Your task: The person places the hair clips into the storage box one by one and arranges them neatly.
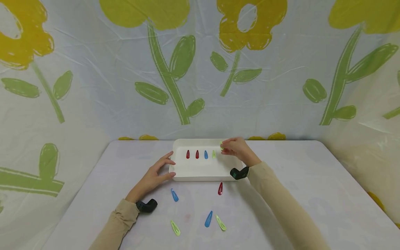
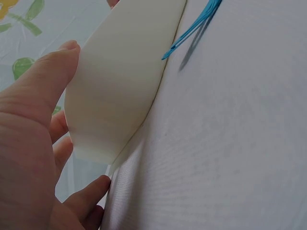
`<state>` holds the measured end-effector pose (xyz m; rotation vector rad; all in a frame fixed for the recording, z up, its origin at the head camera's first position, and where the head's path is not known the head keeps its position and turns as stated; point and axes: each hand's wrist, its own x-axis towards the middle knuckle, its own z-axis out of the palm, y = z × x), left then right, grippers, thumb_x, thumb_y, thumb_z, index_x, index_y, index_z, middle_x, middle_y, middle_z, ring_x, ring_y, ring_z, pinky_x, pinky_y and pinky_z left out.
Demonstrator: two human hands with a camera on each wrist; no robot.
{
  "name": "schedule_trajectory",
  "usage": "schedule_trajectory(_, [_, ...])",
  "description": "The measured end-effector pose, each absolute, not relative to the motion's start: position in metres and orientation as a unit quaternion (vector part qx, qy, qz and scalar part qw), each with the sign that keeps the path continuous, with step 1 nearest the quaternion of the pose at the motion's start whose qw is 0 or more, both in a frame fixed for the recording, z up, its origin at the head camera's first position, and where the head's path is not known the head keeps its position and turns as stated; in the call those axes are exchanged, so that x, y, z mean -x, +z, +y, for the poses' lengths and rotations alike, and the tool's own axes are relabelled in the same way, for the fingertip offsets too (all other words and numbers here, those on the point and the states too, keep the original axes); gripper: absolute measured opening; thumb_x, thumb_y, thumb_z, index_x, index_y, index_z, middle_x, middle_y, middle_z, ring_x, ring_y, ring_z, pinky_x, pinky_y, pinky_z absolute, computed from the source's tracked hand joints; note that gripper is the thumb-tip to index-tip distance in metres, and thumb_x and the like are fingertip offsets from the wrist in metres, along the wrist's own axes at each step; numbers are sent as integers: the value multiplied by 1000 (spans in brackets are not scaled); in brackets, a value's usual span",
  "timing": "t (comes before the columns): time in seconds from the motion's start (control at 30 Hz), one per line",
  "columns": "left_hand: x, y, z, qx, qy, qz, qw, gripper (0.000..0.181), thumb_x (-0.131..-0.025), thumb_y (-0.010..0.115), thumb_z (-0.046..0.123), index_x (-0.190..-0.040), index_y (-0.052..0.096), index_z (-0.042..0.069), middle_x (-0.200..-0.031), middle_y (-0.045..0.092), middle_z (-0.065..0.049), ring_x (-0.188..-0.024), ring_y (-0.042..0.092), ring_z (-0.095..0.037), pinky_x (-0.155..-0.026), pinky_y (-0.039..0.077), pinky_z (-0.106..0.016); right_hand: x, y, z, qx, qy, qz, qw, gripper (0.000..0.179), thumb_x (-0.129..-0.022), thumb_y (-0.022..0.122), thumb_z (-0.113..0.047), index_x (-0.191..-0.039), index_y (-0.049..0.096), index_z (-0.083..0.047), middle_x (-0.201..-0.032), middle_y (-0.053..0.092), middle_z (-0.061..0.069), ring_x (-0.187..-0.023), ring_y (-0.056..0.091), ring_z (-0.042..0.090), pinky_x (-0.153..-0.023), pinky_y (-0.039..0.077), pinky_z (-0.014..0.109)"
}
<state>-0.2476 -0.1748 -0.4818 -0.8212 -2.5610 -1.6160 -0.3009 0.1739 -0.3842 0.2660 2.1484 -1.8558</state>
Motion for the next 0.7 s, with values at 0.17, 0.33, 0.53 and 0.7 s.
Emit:
schedule_trajectory(0.17, [252, -489, -178, 264, -507, -821, 3, 36, -92, 73, 23, -123, 59, 12, -162, 27, 1, -150, 16, -27, -117, 16, -60, 314, -392, 172, -106, -652, 737, 141, 30, -93, 63, 2, -119, 56, 15, -108, 57, 17, -74, 63, 17, -75, 58, 26])
schedule_trajectory(0.33, [253, -489, -179, 264, -509, -820, -2, 37, -92, 73, 29, -124, 59, 15, -162, 26, 6, -151, 15, -24, -118, 16, -57, 324, -401, 168, -117, -643, 744, 138, 24, -91, 64, 5, -113, 59, 15, -97, 60, 15, -69, 62, 18, -72, 59, 28])
schedule_trajectory(0.53, [253, -488, -178, 261, -510, -820, -5, 39, -92, 73, 31, -125, 59, 15, -161, 26, 10, -150, 15, -20, -119, 16, -55, 328, -404, 162, -128, -626, 758, 127, 24, -90, 65, 6, -112, 59, 15, -93, 60, 13, -68, 62, 17, -79, 59, 33])
schedule_trajectory(0.7, [252, -488, -178, 259, -510, -820, -5, 39, -92, 74, 31, -124, 60, 16, -161, 26, 9, -150, 15, -21, -118, 16, -55, 331, -409, 160, -139, -603, 776, 124, 22, -87, 65, 7, -107, 62, 14, -87, 60, 12, -70, 64, 20, -80, 59, 35])
